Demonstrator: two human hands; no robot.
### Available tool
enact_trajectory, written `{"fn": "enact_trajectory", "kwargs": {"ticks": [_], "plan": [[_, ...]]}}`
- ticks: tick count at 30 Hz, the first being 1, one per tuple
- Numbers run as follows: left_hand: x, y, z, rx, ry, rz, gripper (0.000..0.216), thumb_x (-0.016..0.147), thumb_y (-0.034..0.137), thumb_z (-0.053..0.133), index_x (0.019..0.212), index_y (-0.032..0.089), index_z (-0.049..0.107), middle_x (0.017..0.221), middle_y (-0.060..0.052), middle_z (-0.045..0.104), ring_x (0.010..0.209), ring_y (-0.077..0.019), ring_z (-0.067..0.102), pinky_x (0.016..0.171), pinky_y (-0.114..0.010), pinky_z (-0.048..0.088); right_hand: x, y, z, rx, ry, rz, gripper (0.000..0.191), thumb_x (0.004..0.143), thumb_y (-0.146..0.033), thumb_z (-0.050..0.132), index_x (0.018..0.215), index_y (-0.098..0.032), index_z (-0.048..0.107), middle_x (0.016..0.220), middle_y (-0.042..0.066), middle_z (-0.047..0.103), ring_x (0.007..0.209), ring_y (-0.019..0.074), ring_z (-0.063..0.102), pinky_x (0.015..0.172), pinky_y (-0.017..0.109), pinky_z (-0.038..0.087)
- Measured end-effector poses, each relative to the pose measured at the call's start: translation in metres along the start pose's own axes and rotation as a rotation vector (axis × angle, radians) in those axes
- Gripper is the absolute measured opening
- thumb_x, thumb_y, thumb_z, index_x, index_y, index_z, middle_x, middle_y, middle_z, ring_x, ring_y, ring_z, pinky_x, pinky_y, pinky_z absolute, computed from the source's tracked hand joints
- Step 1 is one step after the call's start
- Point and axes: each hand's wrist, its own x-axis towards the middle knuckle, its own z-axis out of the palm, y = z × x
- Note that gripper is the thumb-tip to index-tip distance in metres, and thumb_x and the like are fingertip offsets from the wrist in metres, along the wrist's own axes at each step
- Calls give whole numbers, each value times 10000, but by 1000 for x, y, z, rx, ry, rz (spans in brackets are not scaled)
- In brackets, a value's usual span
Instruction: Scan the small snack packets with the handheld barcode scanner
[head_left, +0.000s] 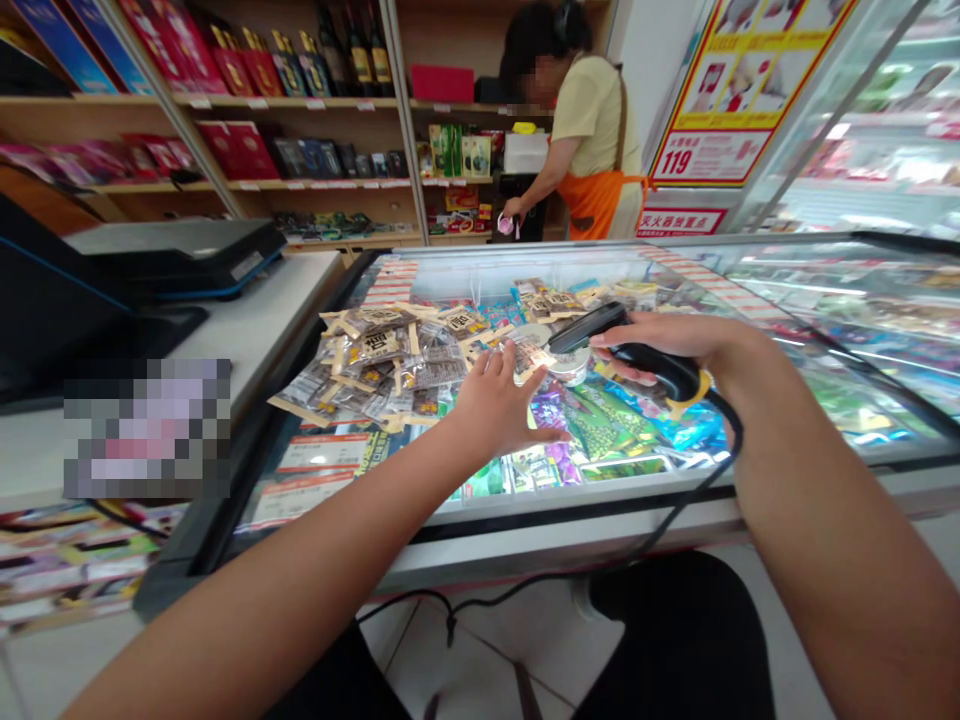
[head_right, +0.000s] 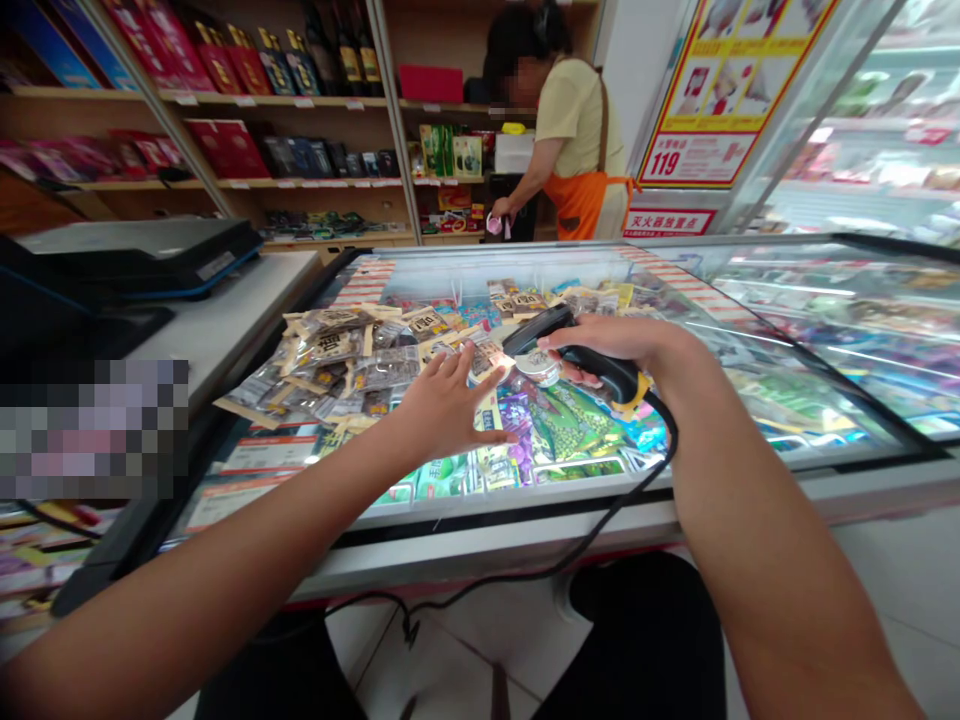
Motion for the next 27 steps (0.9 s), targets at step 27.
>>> {"fn": "enact_trajectory", "kwargs": {"ticks": [27], "plan": [[14,0,-10,66,307,-119,803,895,744,368,1165,60,691,1267,-241,642,1291,-410,500,1161,-504,256,16,5,-20,368,366,-112,279,821,-432,708,823,-203,548,601,11,576,399,113,462,344,243,341]]}}
